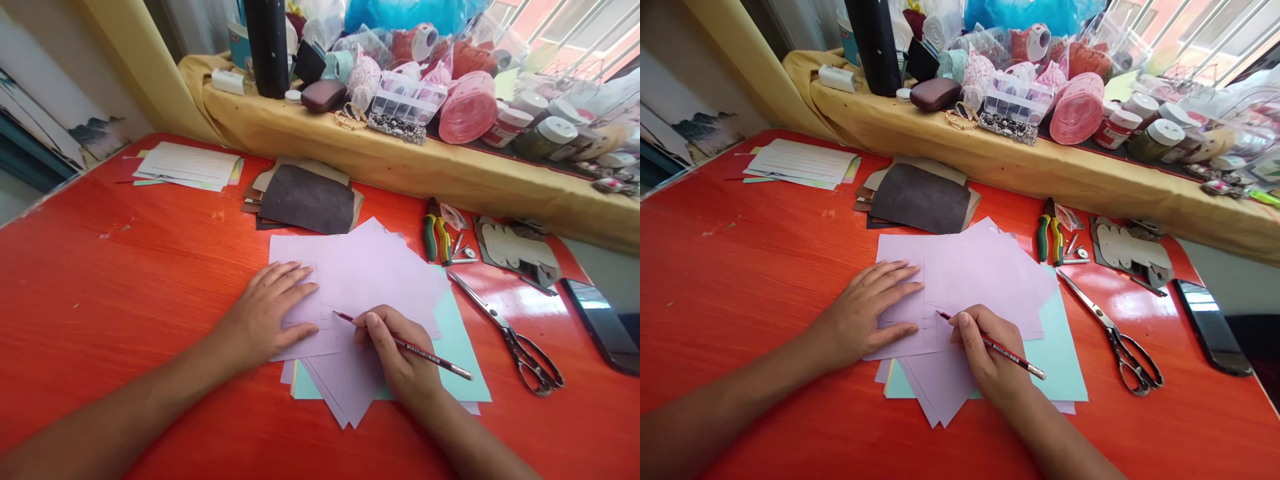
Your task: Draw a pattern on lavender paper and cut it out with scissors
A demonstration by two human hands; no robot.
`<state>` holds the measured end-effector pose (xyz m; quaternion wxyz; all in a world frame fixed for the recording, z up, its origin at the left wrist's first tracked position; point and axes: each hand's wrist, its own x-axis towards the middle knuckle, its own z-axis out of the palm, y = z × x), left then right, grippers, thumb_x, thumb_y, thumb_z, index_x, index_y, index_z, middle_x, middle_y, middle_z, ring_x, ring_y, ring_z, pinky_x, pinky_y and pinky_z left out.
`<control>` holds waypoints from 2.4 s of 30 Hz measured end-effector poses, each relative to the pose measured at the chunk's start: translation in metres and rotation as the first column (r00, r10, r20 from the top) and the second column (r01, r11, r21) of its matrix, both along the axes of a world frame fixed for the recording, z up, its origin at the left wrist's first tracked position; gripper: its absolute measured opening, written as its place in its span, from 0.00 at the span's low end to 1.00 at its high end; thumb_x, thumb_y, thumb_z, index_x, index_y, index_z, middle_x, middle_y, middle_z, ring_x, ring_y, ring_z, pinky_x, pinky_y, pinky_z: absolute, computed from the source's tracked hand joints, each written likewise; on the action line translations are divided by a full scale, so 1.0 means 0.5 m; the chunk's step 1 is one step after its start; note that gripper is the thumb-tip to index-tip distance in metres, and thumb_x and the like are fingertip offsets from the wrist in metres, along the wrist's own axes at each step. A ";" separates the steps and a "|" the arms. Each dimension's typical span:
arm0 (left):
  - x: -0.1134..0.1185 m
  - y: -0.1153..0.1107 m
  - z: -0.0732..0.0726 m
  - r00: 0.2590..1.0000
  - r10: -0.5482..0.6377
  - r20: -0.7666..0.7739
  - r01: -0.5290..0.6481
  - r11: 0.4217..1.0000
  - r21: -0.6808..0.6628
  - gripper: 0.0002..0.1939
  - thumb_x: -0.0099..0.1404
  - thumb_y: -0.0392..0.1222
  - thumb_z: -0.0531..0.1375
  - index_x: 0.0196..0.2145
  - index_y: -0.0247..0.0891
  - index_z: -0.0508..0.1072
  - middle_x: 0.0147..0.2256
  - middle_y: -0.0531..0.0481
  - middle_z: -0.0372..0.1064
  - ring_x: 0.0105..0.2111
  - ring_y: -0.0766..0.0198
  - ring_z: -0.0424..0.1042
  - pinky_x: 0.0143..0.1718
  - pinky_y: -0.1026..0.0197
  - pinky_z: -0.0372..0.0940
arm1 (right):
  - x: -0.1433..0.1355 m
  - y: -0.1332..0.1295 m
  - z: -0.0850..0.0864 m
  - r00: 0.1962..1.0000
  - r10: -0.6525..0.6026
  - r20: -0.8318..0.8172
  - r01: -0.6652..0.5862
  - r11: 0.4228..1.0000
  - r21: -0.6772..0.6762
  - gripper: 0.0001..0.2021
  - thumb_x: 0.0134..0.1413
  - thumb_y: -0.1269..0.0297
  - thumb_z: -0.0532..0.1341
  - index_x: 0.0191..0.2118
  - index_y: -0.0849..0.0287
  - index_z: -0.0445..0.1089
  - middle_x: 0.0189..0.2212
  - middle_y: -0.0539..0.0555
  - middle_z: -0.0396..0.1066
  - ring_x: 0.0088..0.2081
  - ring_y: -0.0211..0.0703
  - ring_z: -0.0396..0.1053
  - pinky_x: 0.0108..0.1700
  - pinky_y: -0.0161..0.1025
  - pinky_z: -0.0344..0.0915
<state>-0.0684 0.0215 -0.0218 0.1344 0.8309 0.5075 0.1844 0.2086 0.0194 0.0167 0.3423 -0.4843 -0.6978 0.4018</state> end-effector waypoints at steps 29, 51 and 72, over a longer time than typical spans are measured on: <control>-0.001 -0.001 -0.004 1.000 0.006 0.013 -0.005 0.999 -0.039 0.31 0.76 0.65 0.63 0.68 0.47 0.75 0.75 0.45 0.64 0.76 0.42 0.59 0.78 0.34 0.53 | -0.001 0.001 0.000 0.997 0.009 0.082 -0.008 1.000 -0.010 0.18 0.80 0.59 0.57 0.36 0.52 0.78 0.25 0.49 0.78 0.27 0.43 0.75 0.30 0.37 0.68; -0.002 0.000 -0.002 1.000 0.008 0.008 -0.008 0.999 -0.045 0.31 0.76 0.66 0.63 0.68 0.47 0.75 0.76 0.45 0.64 0.76 0.42 0.59 0.77 0.33 0.53 | 0.001 0.001 0.001 0.997 0.012 0.078 -0.011 1.000 -0.020 0.18 0.80 0.58 0.57 0.37 0.53 0.78 0.26 0.49 0.78 0.27 0.43 0.75 0.30 0.38 0.68; -0.002 0.001 0.002 1.000 0.002 0.006 -0.001 0.999 -0.048 0.32 0.76 0.66 0.63 0.68 0.46 0.75 0.75 0.45 0.64 0.76 0.41 0.59 0.77 0.31 0.54 | 0.000 0.003 0.004 0.995 0.024 0.093 -0.025 1.000 0.005 0.19 0.80 0.60 0.56 0.33 0.52 0.76 0.25 0.49 0.77 0.27 0.42 0.74 0.30 0.37 0.66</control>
